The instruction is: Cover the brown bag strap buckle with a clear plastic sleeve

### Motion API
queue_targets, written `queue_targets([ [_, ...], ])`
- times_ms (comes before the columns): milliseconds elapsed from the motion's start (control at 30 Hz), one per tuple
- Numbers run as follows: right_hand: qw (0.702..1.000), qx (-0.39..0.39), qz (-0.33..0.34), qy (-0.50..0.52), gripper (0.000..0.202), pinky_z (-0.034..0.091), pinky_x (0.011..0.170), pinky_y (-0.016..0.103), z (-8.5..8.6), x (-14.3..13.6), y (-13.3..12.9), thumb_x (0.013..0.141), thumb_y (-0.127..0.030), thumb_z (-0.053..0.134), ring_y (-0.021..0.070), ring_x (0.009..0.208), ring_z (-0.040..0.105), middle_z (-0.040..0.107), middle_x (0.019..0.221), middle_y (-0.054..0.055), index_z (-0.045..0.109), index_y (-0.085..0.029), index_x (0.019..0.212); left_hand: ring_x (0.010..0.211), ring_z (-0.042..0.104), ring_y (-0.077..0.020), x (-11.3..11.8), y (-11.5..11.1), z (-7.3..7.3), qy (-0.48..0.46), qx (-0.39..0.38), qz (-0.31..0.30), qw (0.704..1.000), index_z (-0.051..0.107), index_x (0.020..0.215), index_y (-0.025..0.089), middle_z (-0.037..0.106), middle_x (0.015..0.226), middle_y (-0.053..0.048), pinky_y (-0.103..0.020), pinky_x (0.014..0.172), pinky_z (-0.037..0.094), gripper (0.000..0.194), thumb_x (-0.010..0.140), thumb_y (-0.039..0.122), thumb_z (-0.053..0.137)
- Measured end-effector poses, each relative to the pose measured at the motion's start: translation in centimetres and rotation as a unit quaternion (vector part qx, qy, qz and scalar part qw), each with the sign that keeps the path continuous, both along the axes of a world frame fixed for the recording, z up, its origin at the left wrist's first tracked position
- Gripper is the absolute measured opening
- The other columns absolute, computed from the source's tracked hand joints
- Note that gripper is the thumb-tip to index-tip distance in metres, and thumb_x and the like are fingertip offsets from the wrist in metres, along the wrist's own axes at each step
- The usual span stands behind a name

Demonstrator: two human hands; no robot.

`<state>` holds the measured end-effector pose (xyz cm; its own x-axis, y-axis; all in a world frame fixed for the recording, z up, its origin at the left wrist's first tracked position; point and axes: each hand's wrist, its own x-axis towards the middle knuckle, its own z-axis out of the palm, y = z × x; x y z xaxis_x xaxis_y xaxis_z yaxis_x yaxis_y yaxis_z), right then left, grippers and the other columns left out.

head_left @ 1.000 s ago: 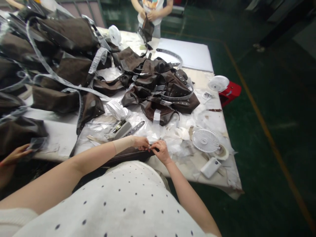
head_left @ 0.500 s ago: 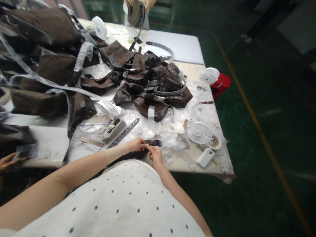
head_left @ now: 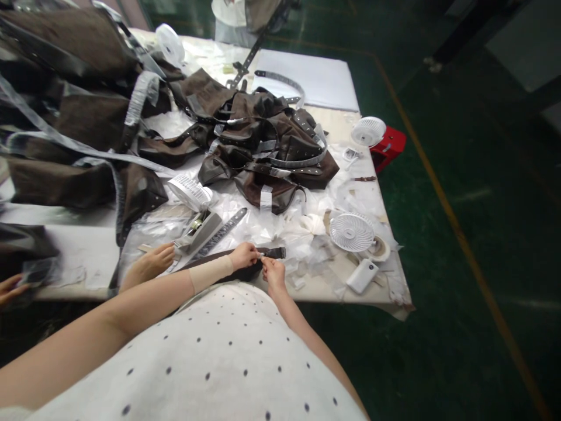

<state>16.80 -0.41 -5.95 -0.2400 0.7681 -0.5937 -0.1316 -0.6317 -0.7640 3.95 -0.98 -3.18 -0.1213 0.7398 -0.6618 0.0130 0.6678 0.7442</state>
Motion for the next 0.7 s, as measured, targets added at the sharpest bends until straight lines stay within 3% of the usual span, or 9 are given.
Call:
queue_targets([
  [233,0.999,-0.013,-0.032,0.006,0.023,0.011,0.037,0.021,-0.5,0.0,-0.1,0.059,-0.034,0.070,0.0038,0.037,0.024,0.039,0.043,-0.010,0.057,-0.016,0.062,0.033,0.032,-0.0023,0.3,0.0,-0.3,-0.129,-0.071,0.063,0.987,0.050,0.062,0.011,0.046,0.048,0.003,-0.015,0.033,0.018,0.024,0.086,0.011,0.052],
  [433,0.997,-0.051,-0.034,0.040,0.033,0.008,0.036,0.019,-0.8,-0.1,-0.1,0.055,-0.037,0.077,0.0024,0.036,0.022,0.040,0.045,-0.010,0.061,-0.014,0.072,0.033,0.029,-0.0003,-1.4,0.3,-1.1,-0.291,-0.145,0.076,0.943,0.053,0.068,0.009,0.042,0.053,0.003,-0.009,0.031,0.021,0.028,0.092,0.010,0.039],
  [567,0.993,-0.078,-0.024,0.084,0.036,0.009,0.035,0.018,-0.8,-0.2,0.1,0.057,-0.040,0.079,0.0019,0.036,0.022,0.039,0.047,-0.011,0.060,-0.015,0.074,0.034,0.030,-0.0020,-1.8,0.2,-1.1,-0.355,-0.138,0.084,0.921,0.053,0.071,0.010,0.034,0.051,0.006,-0.009,0.032,0.026,0.026,0.093,0.009,0.038],
  [700,0.985,-0.096,0.001,0.142,0.032,0.014,0.034,0.018,-0.8,-0.2,0.5,0.063,-0.040,0.077,0.0032,0.037,0.021,0.033,0.047,-0.011,0.057,-0.017,0.072,0.036,0.032,-0.0046,-1.3,-0.4,-0.5,-0.365,-0.102,0.095,0.921,0.051,0.072,0.013,0.031,0.049,0.007,-0.012,0.033,0.030,0.024,0.094,0.011,0.040],
])
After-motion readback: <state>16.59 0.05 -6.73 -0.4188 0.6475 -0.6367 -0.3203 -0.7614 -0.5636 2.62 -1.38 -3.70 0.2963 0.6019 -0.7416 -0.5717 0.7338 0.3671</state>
